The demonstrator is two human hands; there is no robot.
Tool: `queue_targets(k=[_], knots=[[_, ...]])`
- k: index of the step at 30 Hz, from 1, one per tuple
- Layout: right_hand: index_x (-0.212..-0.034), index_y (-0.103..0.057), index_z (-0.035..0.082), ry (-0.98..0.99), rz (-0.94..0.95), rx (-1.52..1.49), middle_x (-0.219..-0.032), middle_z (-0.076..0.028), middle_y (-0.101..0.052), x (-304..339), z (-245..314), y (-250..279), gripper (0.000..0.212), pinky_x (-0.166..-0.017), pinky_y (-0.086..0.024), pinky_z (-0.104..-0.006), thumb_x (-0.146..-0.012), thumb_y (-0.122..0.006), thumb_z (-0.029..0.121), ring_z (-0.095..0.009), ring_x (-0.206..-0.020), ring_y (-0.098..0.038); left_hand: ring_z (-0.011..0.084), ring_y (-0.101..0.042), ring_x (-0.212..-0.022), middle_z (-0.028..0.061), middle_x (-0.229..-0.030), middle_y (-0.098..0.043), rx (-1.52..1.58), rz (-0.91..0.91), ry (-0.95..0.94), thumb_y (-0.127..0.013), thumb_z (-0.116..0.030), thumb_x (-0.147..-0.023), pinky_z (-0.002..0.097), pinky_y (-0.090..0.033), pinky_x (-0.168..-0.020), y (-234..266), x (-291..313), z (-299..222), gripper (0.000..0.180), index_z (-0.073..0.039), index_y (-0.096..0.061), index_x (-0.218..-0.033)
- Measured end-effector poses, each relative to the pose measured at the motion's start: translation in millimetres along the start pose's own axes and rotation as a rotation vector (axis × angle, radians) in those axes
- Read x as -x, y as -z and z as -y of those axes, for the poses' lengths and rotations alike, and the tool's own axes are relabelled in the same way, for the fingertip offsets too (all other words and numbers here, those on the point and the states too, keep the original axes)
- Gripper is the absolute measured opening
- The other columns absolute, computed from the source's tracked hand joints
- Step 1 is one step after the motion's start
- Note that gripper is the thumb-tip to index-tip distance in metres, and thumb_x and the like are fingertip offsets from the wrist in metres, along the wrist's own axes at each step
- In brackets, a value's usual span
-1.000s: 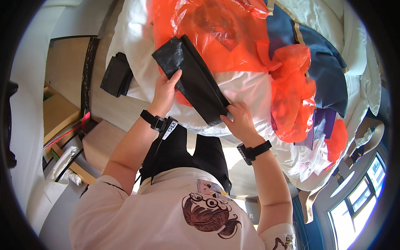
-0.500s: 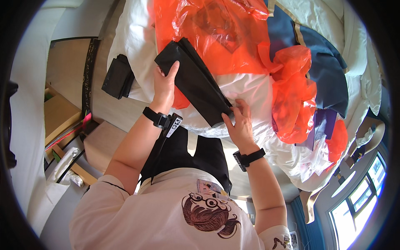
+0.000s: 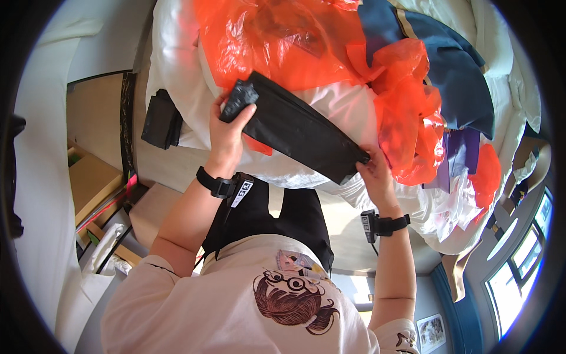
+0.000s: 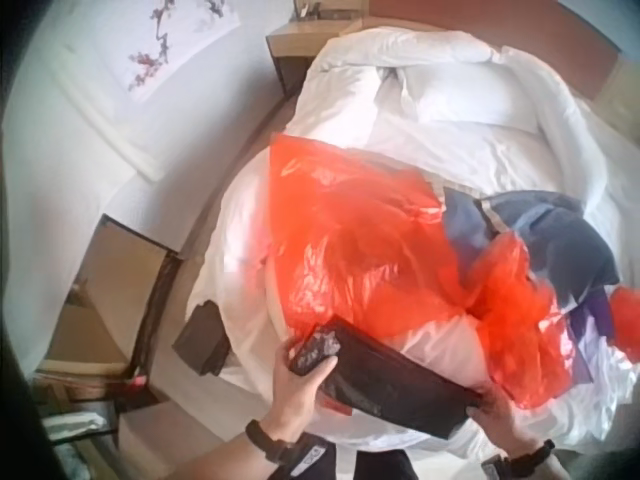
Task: The person folds several orange and white plastic bags on a bed. They smooth and crease each bag, then place the folded items into a small pile. The person handles the bags one at a time and uses both hands to align and fold them.
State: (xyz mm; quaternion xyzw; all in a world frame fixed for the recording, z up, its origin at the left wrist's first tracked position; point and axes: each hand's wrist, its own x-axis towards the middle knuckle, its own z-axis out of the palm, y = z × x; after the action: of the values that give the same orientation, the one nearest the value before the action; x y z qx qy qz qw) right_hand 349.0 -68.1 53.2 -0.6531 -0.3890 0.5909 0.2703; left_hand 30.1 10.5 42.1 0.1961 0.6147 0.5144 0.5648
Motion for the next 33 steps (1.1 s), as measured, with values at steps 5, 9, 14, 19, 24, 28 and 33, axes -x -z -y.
queue_targets(k=[5, 9, 14, 19, 24, 28, 33], knots=[[-0.129, -0.046, 0.001, -0.078, -0.214, 0.026, -0.095, -0.005, -0.059, 10, -27, 2, 0.039, -0.081, -0.044, -0.022, -0.091, -0.057, -0.002, -0.009, -0.087, -0.055, 0.0162, -0.058, -0.099, 0.013, -0.114, -0.056, -0.116, -0.01, 0.076, -0.077, -0.012, -0.08, 0.028, -0.048, -0.086, -4, 9, 16, 0.067, 0.003, -0.036, -0.131], [-0.126, -0.047, -0.001, 0.005, -0.371, -0.11, -0.097, -0.001, -0.059, 12, -42, -32, 0.035, -0.078, -0.043, -0.0215, -0.095, -0.06, 0.009, -0.008, -0.087, -0.052, 0.0134, -0.058, -0.088, 0.0088, -0.1, -0.061, -0.271, -0.003, 0.025, -0.078, -0.02, -0.08, 0.0261, -0.047, -0.077, -9, 7, 15, 0.049, 0.004, -0.052, -0.114], [-0.102, -0.061, -0.003, 0.051, -0.786, 0.159, -0.072, -0.015, -0.062, 1, -47, -57, 0.027, -0.064, -0.046, -0.0323, -0.1, -0.051, 0.022, -0.016, -0.065, -0.054, 0.008, -0.054, -0.065, -0.0004, -0.069, -0.062, -0.475, 0.012, -0.005, -0.081, -0.026, -0.078, 0.0243, -0.044, -0.063, -18, 0, 7, 0.031, 0.001, -0.065, -0.078], [-0.1, -0.061, -0.002, 0.084, -0.834, 0.257, -0.073, -0.014, -0.061, 1, -53, -54, 0.026, -0.064, -0.045, -0.0316, -0.1, -0.052, 0.023, -0.016, -0.065, -0.053, 0.0107, -0.054, -0.067, 0.0022, -0.074, -0.062, -0.558, 0.037, -0.042, -0.08, -0.027, -0.079, 0.0272, -0.045, -0.064, -17, -7, 11, 0.034, 0.002, -0.063, -0.085], [-0.104, -0.059, -0.001, 0.043, -0.771, -0.178, -0.085, -0.001, -0.058, 17, -55, -52, 0.024, -0.071, -0.042, -0.0238, -0.099, -0.054, 0.022, -0.008, -0.076, -0.049, 0.031, -0.055, -0.102, 0.0161, -0.116, -0.057, -0.99, -0.075, -0.691, -0.07, -0.019, -0.086, 0.0392, -0.044, -0.088, 1, 8, 6, 0.036, -0.001, -0.054, -0.112], [-0.104, -0.059, -0.001, -0.028, -0.585, -0.254, -0.087, 0.002, -0.058, 30, -56, -53, 0.023, -0.072, -0.04, -0.0204, -0.098, -0.058, 0.021, -0.005, -0.079, -0.048, 0.0316, -0.048, -0.124, 0.0129, -0.131, -0.054, -1.167, 0.57, -0.958, -0.065, -0.019, -0.086, 0.0467, -0.037, -0.102, -17, 38, 28, 0.046, -0.004, -0.053, -0.128], [-0.093, -0.06, -0.001, -0.072, -0.549, -0.34, -0.082, 0.004, -0.058, 30, -65, -51, 0.022, -0.07, -0.04, -0.019, -0.097, -0.06, 0.021, -0.004, -0.077, -0.048, 0.0315, -0.025, -0.143, 0.0152, -0.154, -0.027, -1.289, 0.791, -0.94, -0.064, -0.054, -0.081, 0.0511, -0.022, -0.114, -46, 34, 68, 0.088, -0.009, -0.03, -0.149]])
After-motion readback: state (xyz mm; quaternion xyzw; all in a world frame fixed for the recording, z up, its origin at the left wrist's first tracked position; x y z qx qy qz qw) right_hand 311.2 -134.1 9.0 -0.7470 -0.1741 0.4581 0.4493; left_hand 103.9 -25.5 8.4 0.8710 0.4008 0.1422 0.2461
